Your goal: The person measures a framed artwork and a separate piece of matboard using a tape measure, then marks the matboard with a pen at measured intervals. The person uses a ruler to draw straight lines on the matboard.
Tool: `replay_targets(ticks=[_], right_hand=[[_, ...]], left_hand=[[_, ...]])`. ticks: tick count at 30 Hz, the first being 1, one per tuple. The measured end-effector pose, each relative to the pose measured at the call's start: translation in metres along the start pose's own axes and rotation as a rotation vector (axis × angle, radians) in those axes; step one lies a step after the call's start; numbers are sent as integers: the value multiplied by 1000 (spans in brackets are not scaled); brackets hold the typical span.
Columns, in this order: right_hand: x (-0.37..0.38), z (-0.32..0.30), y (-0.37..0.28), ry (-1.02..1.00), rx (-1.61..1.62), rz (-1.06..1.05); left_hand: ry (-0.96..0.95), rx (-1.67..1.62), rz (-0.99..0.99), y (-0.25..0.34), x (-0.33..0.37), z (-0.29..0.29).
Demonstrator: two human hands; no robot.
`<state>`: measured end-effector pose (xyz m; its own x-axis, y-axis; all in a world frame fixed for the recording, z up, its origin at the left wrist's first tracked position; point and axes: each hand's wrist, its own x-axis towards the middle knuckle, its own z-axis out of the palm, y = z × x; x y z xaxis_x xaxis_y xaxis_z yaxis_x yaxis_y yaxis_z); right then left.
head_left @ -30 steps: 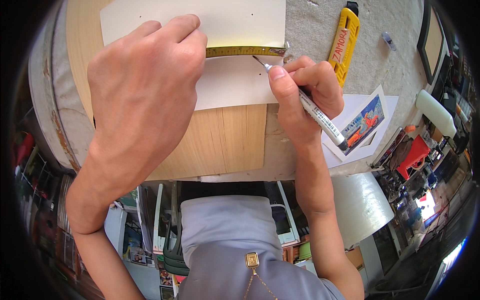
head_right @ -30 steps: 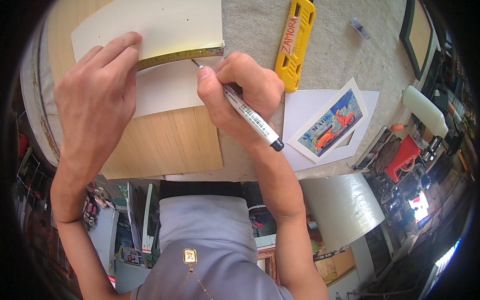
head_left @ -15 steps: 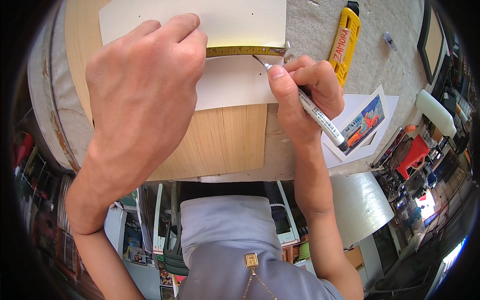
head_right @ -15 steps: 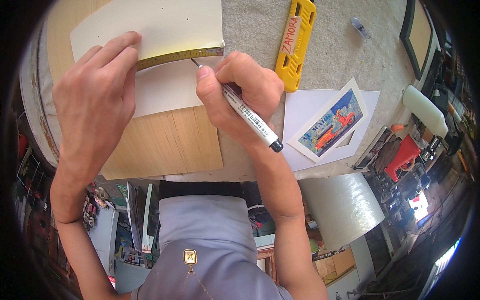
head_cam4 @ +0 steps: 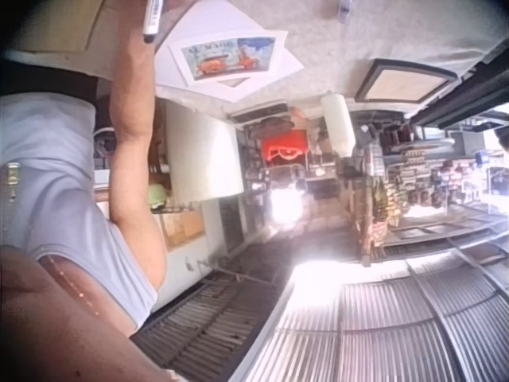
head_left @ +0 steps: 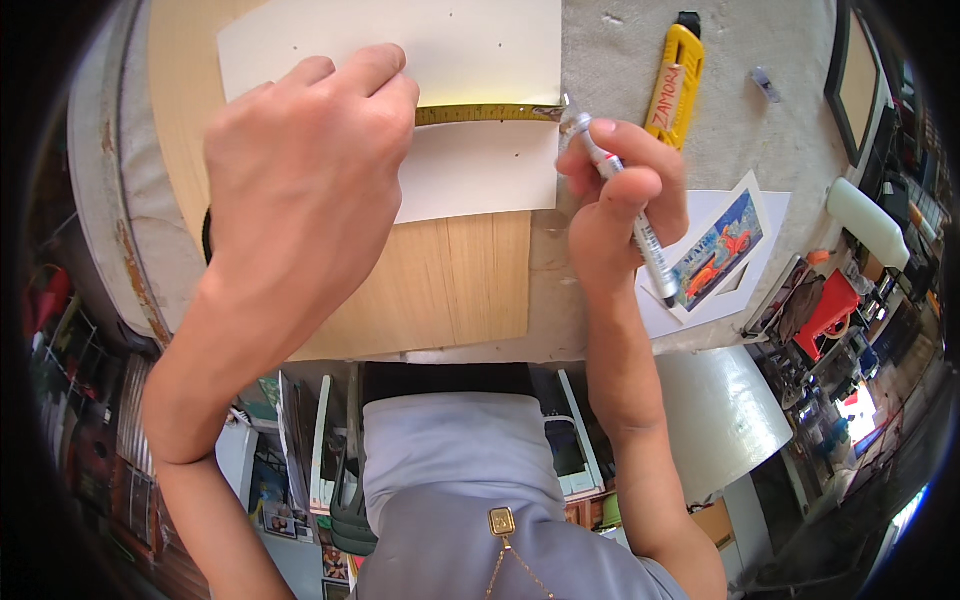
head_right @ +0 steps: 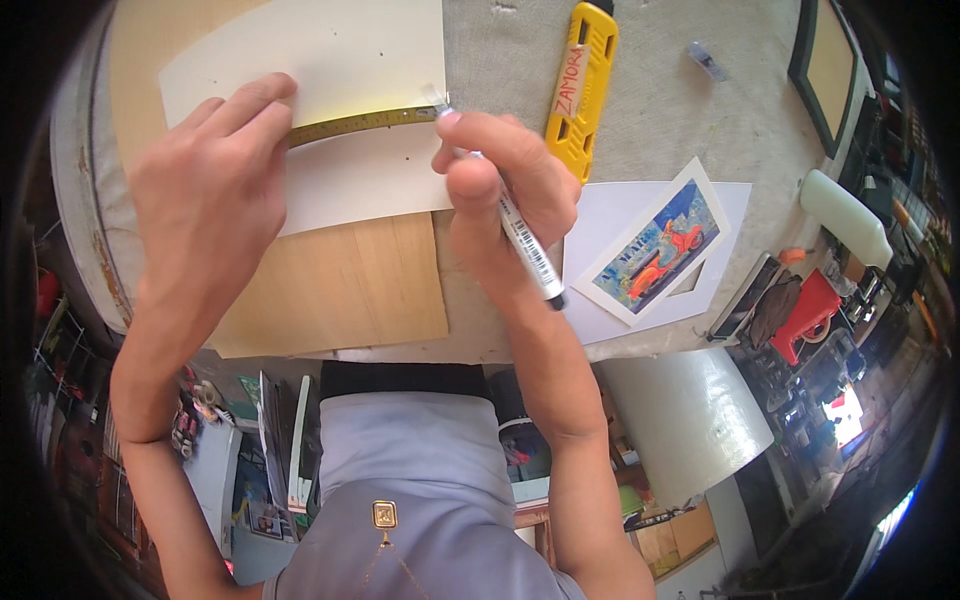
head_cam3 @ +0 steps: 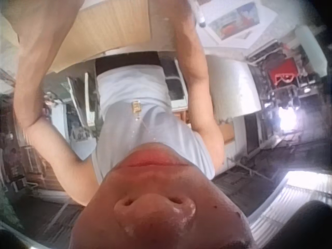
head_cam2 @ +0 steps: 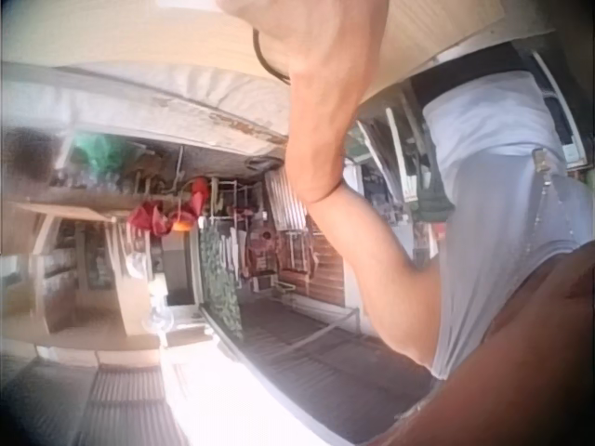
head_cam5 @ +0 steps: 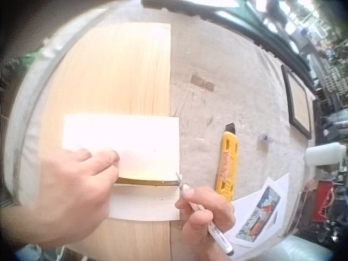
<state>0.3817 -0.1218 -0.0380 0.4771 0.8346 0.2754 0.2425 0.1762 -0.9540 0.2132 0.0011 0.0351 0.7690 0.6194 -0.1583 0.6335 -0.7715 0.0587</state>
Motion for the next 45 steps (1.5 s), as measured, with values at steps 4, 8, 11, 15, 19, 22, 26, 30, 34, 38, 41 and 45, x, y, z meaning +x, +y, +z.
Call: replay_targets(ticks=[4,8,11,15,19,22,26,30,34,38,41,45], right_hand=[[-2,-4,-6,-118,-296,-2],[0,-9,-47,112,-166,-165],[-12,-41,-91,108,-78,-153],[-30,-71,-134,196,-68,-91],[-31,-66,-149,216,74,-36],[-36,-60,-154,281,364,345],[-3,-88,-114,219,381,485],[99,-101,-31,183,-186,274],[178,-105,38,209,-698,-160],[164,-77,41,99,-902,-177],[124,-49,12,-36,-838,-258],[48,12,-21,-229,-607,-94]], left_hand=[[264,27,-1,-1,-10,14],[344,-115,-102,-7,-24,2],[544,-317,-56,-1,-14,-40],[628,-864,-231,44,-6,-100],[334,-1438,-471,99,19,-90],[302,-1465,-624,152,19,-59],[506,-1075,-510,129,-32,-43],[330,-670,-745,24,-155,15],[194,-508,-1179,-31,-275,45],[135,-355,-1356,-46,-337,45],[115,-246,-1334,-62,-344,51],[-3,-201,-1305,-84,-339,45]])
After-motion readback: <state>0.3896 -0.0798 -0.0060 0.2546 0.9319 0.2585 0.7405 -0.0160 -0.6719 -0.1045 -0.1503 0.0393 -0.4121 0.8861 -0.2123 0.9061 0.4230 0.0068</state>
